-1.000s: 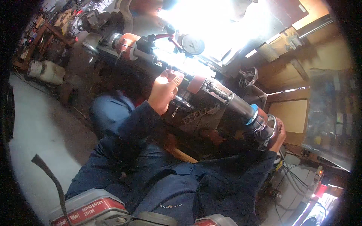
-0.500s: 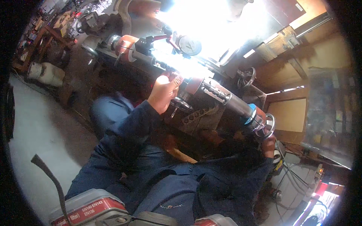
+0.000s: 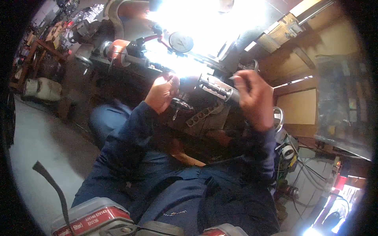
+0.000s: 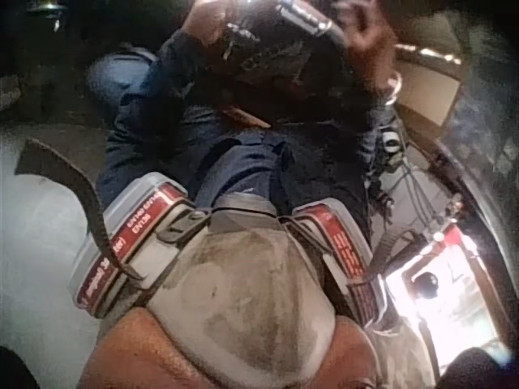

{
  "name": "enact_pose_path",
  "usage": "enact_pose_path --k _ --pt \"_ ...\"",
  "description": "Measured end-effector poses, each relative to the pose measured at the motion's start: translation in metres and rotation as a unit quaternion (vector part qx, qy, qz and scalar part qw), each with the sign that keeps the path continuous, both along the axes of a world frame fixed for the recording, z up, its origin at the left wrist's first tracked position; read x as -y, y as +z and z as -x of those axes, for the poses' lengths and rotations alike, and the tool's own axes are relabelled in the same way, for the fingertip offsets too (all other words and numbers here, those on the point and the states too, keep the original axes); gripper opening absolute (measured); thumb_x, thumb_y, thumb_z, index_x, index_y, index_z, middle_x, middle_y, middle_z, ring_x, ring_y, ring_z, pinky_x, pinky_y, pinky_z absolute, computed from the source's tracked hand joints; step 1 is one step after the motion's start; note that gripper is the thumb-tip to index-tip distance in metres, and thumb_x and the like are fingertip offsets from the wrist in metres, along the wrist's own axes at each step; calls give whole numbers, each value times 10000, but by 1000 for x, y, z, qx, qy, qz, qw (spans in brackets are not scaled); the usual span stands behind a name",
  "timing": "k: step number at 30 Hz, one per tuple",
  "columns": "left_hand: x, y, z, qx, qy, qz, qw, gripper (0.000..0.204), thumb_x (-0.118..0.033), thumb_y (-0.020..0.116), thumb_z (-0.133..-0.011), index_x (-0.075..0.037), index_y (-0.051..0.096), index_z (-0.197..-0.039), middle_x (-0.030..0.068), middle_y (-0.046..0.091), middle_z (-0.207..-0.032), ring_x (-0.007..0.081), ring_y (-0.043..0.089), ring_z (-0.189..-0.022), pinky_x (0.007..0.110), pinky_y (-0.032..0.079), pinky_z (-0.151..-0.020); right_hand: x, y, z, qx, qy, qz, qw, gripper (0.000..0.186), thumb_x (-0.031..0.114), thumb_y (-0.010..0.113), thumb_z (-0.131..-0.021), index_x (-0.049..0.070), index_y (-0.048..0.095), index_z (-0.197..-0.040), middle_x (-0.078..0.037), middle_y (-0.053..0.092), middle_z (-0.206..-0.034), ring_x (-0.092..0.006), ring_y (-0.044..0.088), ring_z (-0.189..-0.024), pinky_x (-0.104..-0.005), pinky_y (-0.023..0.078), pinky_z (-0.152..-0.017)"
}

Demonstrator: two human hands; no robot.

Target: The person uses a grinding machine to sharpen metal components, handling a dial indicator and small metal rods to verify precision before applying them to the grinding wheel.

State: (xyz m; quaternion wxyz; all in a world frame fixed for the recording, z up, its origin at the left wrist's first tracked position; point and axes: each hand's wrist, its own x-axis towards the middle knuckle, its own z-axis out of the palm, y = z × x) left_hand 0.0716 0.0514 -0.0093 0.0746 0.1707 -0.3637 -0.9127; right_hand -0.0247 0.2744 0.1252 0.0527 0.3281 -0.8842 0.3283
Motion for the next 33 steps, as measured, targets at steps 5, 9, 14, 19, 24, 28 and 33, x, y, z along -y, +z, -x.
enact_pose_path --k 5,9,14,19,24,28,33 --pt "4 4 -2 12 -3 32 999 94 -135 598 -1000 -51 558 -1015 -26 524 -839 39 474 -675 194 414 -596 42 -19 2 42 52 -12 998 159 145 621 -929 -10 654 -941 -212 681 -851 -321 693 -780 -379 518 -693" --pt "7 7 -5 1 -19 35 999 96 -130 598 -1001 -50 562 -1039 -29 531 -865 28 500 -702 179 432 -615 47 -24 3 49 69 -28 996 157 130 626 -918 -22 657 -935 -229 675 -840 -366 691 -782 -395 519 -683" --pt "6 16 -6 6 -23 14 1000 86 -101 572 -1010 -31 554 -1058 -11 537 -906 36 532 -762 177 462 -651 51 -21 1 28 73 -46 996 156 127 632 -906 -24 660 -933 -239 671 -829 -390 683 -776 -407 523 -686" --pt "7 3 -3 -28 -12 44 999 124 -116 564 -1018 -2 575 -1065 16 562 -959 41 547 -828 189 478 -666 57 -17 -7 0 58 -84 995 164 138 619 -904 -20 657 -922 -252 671 -847 -414 675 -796 -442 527 -703" --pt "8 5 -5 -32 -17 138 990 261 6 566 -972 -4 583 -1232 22 631 -1029 74 594 -894 183 484 -738 70 -26 -20 -52 -27 -125 990 151 118 579 -902 -16 648 -895 -258 664 -822 -436 663 -794 -482 526 -689" --pt "8 2 -5 -28 -21 34 999 169 -49 554 -998 4 581 -1157 27 607 -1005 68 590 -861 194 491 -724 72 -32 -22 -92 -41 -101 990 144 109 572 -899 -17 643 -889 -257 661 -803 -442 660 -785 -478 524 -674" --pt "6 6 -3 -30 -28 -6 999 122 -67 546 -1014 4 556 -1112 32 585 -990 69 591 -857 201 505 -719 64 -23 -16 -29 7 -81 996 115 87 597 -888 -20 636 -876 -253 658 -796 -439 657 -777 -466 515 -657"
